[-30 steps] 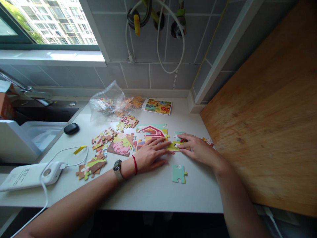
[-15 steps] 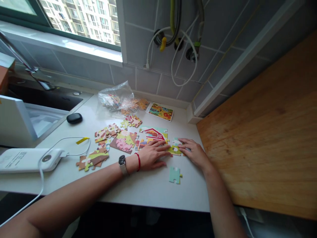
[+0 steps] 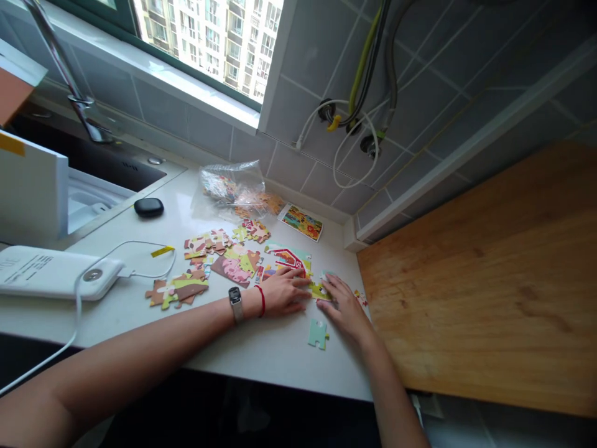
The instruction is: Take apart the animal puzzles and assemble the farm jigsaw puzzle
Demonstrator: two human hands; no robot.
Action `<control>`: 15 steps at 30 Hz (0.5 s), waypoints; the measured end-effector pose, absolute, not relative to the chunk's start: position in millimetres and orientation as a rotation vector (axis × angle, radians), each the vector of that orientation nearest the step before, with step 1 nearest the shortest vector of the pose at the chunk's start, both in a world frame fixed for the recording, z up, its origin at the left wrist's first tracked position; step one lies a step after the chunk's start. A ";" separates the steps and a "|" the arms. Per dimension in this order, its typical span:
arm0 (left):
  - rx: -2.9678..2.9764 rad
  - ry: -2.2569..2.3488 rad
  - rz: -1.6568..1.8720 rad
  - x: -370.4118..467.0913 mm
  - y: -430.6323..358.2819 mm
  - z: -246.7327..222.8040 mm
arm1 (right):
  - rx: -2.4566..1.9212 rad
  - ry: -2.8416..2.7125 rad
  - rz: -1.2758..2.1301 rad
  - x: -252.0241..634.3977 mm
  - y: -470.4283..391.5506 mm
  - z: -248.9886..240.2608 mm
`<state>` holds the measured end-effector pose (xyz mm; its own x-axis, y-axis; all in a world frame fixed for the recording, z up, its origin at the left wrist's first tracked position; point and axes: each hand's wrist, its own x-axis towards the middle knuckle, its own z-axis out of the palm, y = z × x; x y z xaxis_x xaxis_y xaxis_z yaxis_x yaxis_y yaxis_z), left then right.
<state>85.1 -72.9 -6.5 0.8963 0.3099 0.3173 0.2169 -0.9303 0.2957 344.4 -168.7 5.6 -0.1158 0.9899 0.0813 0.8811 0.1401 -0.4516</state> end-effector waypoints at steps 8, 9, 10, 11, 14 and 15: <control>2.840 0.407 0.565 87.1 -71.8 -13.4 | -1.947 -2.038 0.422 363.3 -158.9 -9.3; 2.837 0.406 0.573 87.5 -71.4 -13.9 | -1.964 -2.020 0.415 364.9 -156.6 -9.1; 2.835 0.403 0.583 87.9 -71.1 -14.3 | -1.979 -2.002 0.407 363.9 -153.6 -5.9; 2.833 0.400 0.596 88.1 -71.0 -14.5 | -1.984 -1.985 0.392 359.8 -150.2 1.2; 2.827 0.391 0.641 87.9 -70.8 -13.7 | -1.886 -1.941 0.309 329.0 -145.8 46.6; 2.827 0.390 0.642 87.5 -70.9 -12.8 | -1.787 -1.943 0.299 315.1 -149.0 67.8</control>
<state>87.5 -70.9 -12.8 0.8697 0.3020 0.3904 0.2080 -0.9415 0.2651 315.1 -149.0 67.8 -0.0321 0.9796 0.1982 0.8747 0.1234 -0.4687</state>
